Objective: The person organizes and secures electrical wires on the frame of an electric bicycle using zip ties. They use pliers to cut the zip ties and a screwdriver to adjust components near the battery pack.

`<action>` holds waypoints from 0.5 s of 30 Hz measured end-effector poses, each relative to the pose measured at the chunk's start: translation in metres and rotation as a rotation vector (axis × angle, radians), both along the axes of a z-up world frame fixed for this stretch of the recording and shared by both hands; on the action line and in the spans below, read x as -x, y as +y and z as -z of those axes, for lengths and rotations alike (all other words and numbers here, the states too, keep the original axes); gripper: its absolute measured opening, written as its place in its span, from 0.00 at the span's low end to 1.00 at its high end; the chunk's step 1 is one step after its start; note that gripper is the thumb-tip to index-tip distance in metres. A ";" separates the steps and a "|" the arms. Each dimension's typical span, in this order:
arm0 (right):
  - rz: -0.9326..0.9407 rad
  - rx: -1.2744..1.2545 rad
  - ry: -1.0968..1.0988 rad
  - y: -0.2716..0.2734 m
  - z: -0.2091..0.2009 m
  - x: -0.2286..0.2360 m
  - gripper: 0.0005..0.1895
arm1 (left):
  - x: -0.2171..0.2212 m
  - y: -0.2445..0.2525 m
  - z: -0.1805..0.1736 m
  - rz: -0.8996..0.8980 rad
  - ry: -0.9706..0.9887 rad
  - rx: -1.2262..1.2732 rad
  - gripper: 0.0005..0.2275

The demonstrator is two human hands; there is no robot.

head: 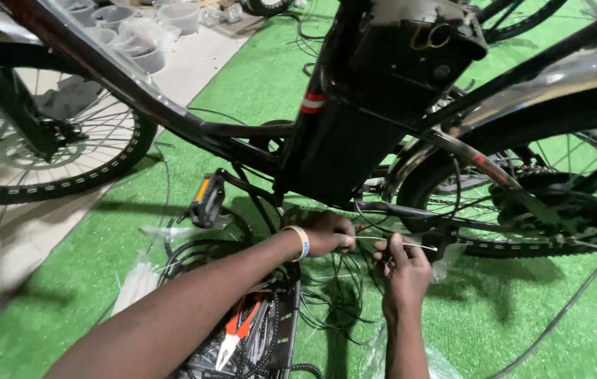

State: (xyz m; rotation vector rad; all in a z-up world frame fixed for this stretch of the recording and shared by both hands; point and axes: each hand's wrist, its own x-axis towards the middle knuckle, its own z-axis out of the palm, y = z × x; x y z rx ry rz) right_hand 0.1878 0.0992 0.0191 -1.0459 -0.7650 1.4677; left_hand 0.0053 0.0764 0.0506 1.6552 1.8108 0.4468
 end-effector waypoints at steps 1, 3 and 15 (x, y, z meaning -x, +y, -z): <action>-0.056 0.006 -0.085 0.010 0.017 -0.011 0.08 | -0.001 0.002 0.007 0.019 -0.081 0.001 0.11; -0.101 0.014 -0.178 0.010 0.021 -0.031 0.10 | -0.008 -0.002 0.000 0.049 -0.171 0.002 0.10; -0.407 -0.305 -0.823 -0.011 0.046 0.015 0.15 | -0.012 0.010 0.091 -0.159 -0.052 -0.450 0.07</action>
